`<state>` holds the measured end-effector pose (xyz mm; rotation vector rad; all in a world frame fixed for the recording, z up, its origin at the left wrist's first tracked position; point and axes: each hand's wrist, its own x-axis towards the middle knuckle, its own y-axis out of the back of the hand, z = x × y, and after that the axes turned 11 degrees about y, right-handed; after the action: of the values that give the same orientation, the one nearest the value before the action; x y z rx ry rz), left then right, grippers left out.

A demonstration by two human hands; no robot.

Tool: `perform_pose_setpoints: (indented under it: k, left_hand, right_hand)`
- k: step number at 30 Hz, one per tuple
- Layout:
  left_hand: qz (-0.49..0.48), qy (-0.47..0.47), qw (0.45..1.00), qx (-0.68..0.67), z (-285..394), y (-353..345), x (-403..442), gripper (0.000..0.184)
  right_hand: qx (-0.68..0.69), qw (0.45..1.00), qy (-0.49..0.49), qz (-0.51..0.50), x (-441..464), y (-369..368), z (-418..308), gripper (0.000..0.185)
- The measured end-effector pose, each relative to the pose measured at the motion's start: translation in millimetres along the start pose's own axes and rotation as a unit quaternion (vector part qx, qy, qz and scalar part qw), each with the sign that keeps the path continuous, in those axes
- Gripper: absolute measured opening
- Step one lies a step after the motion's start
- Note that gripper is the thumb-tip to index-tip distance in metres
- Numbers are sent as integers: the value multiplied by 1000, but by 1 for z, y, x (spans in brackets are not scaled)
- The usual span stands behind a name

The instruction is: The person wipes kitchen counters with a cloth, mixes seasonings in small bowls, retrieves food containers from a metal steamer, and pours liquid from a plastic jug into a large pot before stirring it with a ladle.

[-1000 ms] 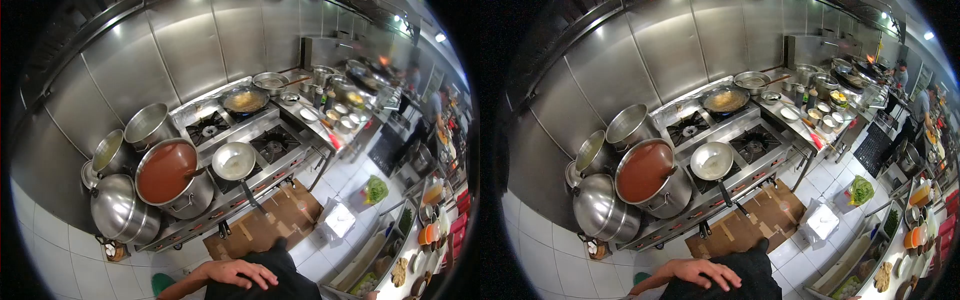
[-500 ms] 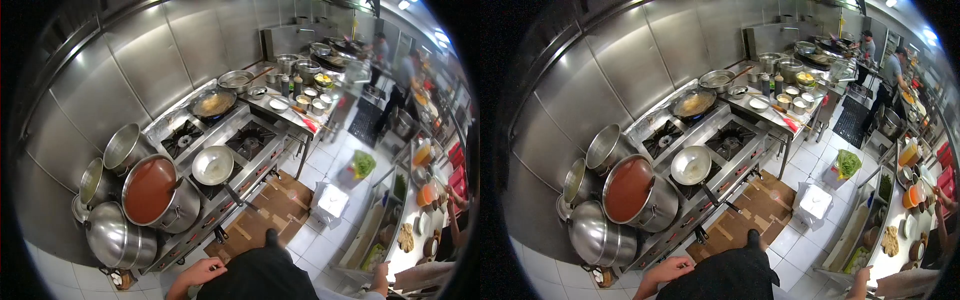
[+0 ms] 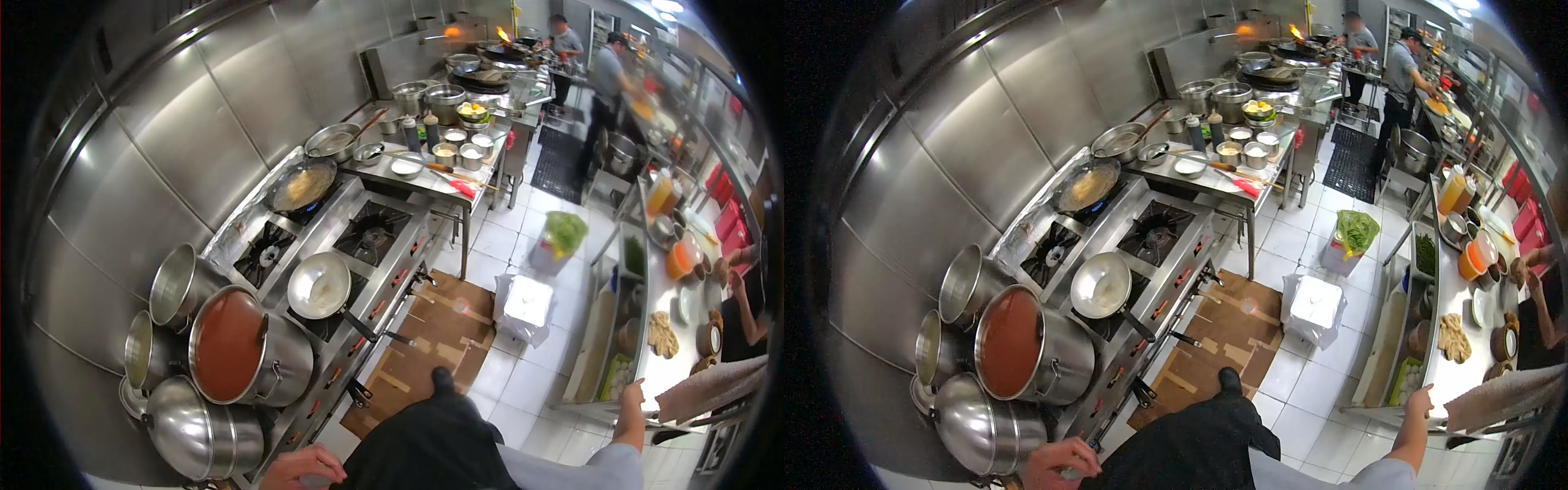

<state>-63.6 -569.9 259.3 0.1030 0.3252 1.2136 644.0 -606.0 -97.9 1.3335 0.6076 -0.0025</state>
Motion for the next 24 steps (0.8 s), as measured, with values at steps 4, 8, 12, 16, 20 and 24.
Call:
perform_pose_setpoints:
  k: [4, 8, 12, 16, 20, 24]
  left_hand:
    - [164, 129, 953, 221, -22, 14, -3, 36]
    - [-27, 185, 974, 126, -29, 26, -10, 30]
    - [-78, -21, 955, 284, -25, 6, -17, 26]
    - [-238, 53, 968, 67, -80, -18, 1, 22]
    - [-336, 67, 887, 310, -108, -32, 32, 31]
    - [-11, -24, 991, 134, -133, -62, 35, 42]
  right_hand:
    - [19, 1000, -11, 7, 3, -2, 0, 59]
    - [20, 1000, 2, 1, 10, -7, 4, 57]
    - [-44, 998, 50, 14, 57, -41, 36, 59]
    - [21, 993, 105, 58, 26, -10, 22, 61]
    - [-126, 966, 218, 59, 60, -11, 15, 59]
    - [-106, 965, 226, 84, 39, 3, -39, 54]
